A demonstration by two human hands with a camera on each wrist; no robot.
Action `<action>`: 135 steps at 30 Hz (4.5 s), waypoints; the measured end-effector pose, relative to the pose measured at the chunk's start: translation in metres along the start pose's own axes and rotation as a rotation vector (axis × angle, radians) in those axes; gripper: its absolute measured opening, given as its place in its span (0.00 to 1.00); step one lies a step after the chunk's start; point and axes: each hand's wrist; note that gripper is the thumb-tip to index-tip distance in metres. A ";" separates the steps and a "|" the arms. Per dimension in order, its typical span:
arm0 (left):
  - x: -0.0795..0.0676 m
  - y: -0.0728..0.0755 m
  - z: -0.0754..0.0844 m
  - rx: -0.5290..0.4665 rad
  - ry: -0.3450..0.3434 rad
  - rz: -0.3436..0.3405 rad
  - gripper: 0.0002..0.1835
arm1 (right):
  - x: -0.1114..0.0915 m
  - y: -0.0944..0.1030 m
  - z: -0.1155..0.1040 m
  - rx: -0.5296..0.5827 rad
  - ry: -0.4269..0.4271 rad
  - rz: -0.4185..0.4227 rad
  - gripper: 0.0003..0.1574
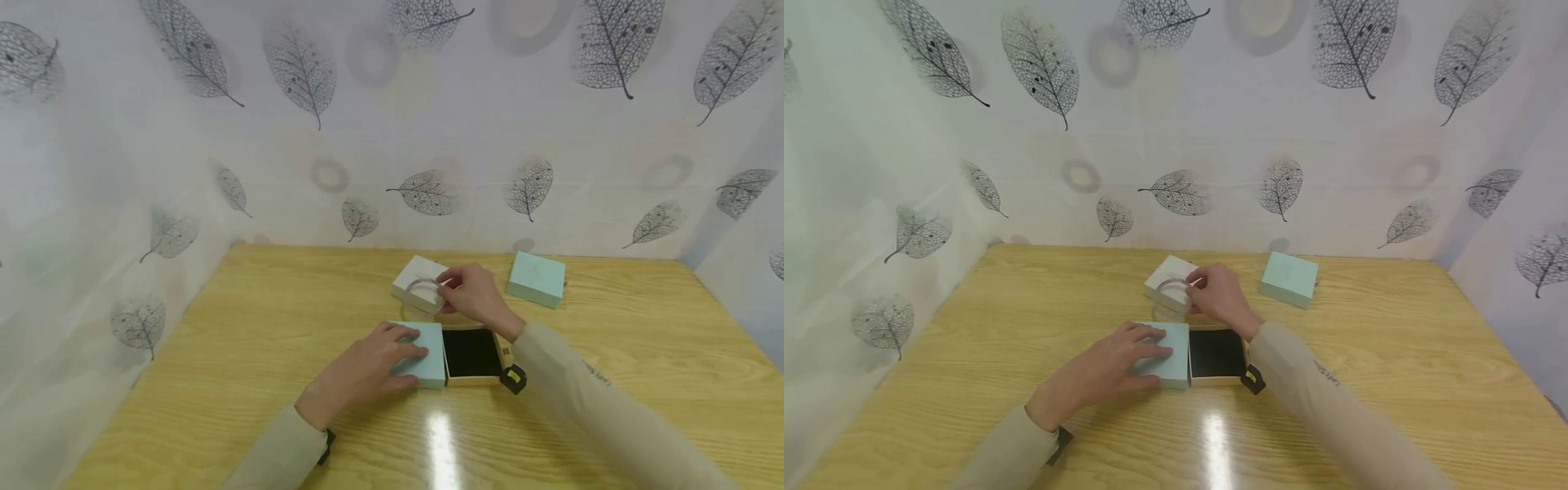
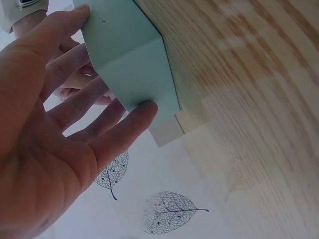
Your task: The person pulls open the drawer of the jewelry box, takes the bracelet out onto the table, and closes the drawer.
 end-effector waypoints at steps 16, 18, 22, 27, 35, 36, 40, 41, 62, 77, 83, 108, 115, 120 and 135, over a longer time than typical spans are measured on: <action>0.000 -0.001 -0.002 -0.009 -0.010 0.019 0.22 | 0.009 0.002 -0.020 0.004 0.019 -0.019 0.19; 0.000 -0.001 -0.001 -0.019 -0.009 0.015 0.22 | 0.014 0.000 -0.022 0.027 0.024 -0.026 0.19; 0.000 -0.001 -0.001 -0.016 0.005 0.000 0.22 | 0.025 -0.007 -0.022 0.064 -0.002 -0.034 0.18; -0.001 -0.001 -0.001 -0.015 0.013 -0.006 0.22 | 0.036 -0.018 -0.023 0.111 -0.036 -0.033 0.17; -0.004 -0.004 -0.003 -0.021 0.022 0.005 0.22 | 0.048 -0.037 -0.033 0.183 -0.030 -0.070 0.20; -0.003 -0.004 -0.003 -0.023 0.020 0.007 0.22 | 0.049 -0.040 -0.034 0.197 -0.034 -0.074 0.19; -0.003 -0.003 -0.003 -0.035 0.016 0.011 0.22 | 0.055 -0.049 -0.036 0.255 -0.049 -0.091 0.19; -0.003 -0.003 -0.003 -0.038 0.017 0.009 0.22 | 0.056 -0.051 -0.037 0.267 -0.052 -0.096 0.20; -0.001 -0.003 -0.002 -0.038 0.019 0.026 0.20 | 0.072 -0.083 -0.045 0.229 -0.066 -0.092 0.18; -0.002 -0.002 -0.002 -0.053 0.039 -0.004 0.22 | 0.074 -0.055 -0.028 0.160 -0.048 -0.079 0.18; -0.002 -0.002 -0.002 -0.063 0.031 -0.005 0.22 | 0.082 -0.062 -0.032 0.111 -0.046 -0.072 0.19; -0.002 -0.001 -0.002 -0.067 0.008 0.005 0.22 | 0.106 -0.070 -0.037 -0.340 -0.039 -0.139 0.08; -0.002 -0.001 -0.002 -0.060 0.014 0.007 0.22 | 0.111 -0.070 -0.033 -0.372 -0.055 -0.127 0.08; -0.002 -0.001 -0.002 -0.052 0.003 0.024 0.21 | 0.108 -0.070 -0.036 -0.418 -0.048 -0.102 0.10; -0.001 -0.003 -0.002 -0.048 0.008 0.012 0.23 | 0.096 -0.068 -0.041 -0.332 -0.038 -0.129 0.09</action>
Point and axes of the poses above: each hand's wrist, its own x-axis towards the middle knuckle, its own y-axis out of the back of the hand, z = x × y, and after that the axes turned 5 degrees about y, right-handed
